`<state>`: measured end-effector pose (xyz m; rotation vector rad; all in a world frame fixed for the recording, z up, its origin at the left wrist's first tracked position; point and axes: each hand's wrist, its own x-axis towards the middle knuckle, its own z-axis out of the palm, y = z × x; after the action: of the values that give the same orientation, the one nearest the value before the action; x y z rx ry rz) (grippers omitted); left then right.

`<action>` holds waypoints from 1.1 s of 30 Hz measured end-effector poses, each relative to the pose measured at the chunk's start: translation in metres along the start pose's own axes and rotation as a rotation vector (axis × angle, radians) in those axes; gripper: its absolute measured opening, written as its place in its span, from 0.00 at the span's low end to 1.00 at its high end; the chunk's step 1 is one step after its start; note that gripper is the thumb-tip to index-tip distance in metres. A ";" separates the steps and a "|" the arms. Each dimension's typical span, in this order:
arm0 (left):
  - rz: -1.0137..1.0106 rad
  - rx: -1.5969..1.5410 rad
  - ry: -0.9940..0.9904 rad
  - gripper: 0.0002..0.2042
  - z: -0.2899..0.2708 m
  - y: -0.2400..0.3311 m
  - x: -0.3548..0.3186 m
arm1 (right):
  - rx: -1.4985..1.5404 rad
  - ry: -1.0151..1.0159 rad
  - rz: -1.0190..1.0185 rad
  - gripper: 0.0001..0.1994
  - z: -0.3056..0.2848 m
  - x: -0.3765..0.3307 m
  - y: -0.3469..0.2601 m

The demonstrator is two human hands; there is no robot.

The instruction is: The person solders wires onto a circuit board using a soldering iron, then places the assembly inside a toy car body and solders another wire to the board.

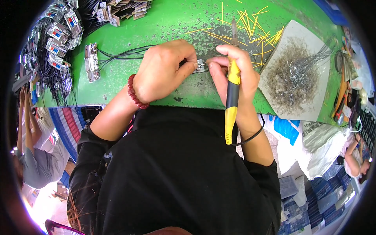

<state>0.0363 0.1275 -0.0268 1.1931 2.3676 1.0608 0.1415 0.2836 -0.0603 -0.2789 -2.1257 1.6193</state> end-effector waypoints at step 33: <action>0.026 0.123 0.036 0.03 0.008 0.013 0.000 | 0.058 0.348 -0.038 0.32 -0.124 -0.053 -0.015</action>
<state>0.0473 0.1362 -0.0229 1.2600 2.4832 0.9639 0.2473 0.3631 -0.0322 -0.4618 -1.8084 1.4853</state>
